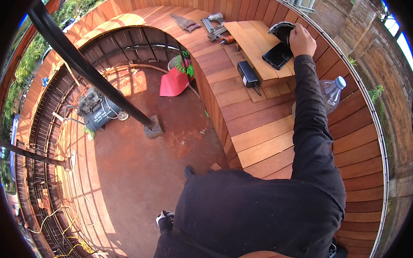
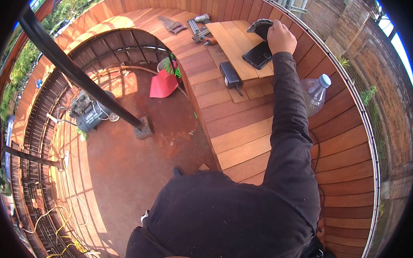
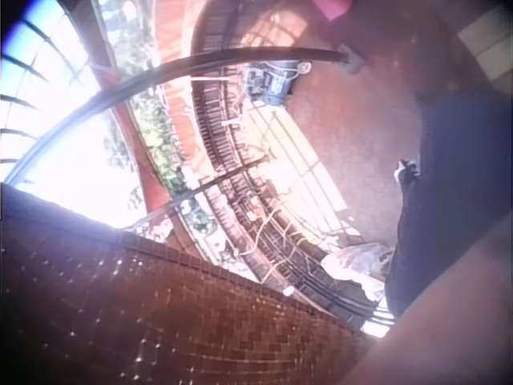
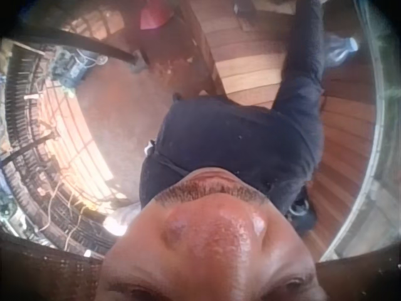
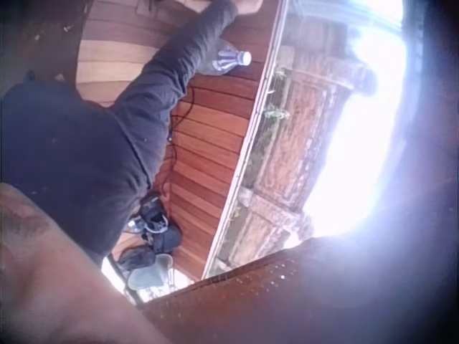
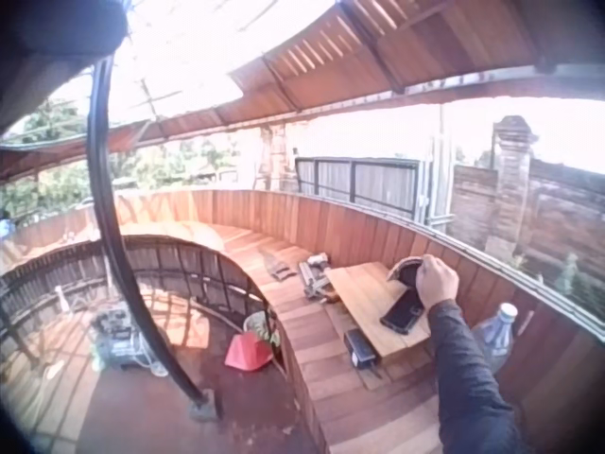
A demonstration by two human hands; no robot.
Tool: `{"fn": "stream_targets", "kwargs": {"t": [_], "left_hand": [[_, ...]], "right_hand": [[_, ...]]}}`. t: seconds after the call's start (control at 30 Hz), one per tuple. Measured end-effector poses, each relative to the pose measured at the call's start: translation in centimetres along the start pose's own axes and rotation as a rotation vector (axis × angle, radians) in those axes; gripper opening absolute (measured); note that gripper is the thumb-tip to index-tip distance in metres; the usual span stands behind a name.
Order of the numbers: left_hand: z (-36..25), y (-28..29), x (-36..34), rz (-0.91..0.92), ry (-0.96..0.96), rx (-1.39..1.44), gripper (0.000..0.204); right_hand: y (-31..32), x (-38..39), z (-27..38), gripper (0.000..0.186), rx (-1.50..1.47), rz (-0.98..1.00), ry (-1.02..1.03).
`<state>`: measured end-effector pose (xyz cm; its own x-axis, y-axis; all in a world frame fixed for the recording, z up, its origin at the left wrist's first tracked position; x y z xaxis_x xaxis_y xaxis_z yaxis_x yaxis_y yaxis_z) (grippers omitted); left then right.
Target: The person installs wooden planks on a curved wooden wall. They position planks, use a nail gun to fasten them, and adjust placement with a coworker assisting nearby. The person also moves a stack of planks and walks around the work area.
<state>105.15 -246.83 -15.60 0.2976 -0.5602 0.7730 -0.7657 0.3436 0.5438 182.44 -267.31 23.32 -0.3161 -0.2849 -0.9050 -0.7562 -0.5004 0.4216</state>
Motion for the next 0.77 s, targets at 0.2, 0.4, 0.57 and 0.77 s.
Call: {"fn": "stream_targets", "kwargs": {"t": [0.2, 0.4, 0.57, 0.77], "left_hand": [[2.0, -0.7, -1.9, 0.027, 0.068, 0.079, 0.030], [5.4, -1.3, -5.9, 0.056, 0.139, 0.216, 0.027], [2.2, -1.1, -2.7, -0.044, 0.026, -0.132, 0.031], [3.6, -1.2, -4.2, -0.018, 0.074, 0.062, 0.034]], "right_hand": [[-2.3, 3.4, 3.0, 0.069, -0.314, 0.414, -0.002], [-0.7, 5.5, 6.0, 0.109, 0.115, 0.749, -0.456], [-2.9, 5.0, 5.8, 0.108, 0.129, 0.911, -0.482], [-5.0, 5.8, 4.9, 0.108, 0.059, 0.939, -0.544]]}}
Point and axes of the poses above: each hand's wrist, its own x-axis away from the middle knuckle, its own y-axis out of the back of the hand, z = x × y, the point moved 1 cm from there along -x, towards the middle knuckle, and after that the axes turned 11 degrees about y, right-handed, at the moved point
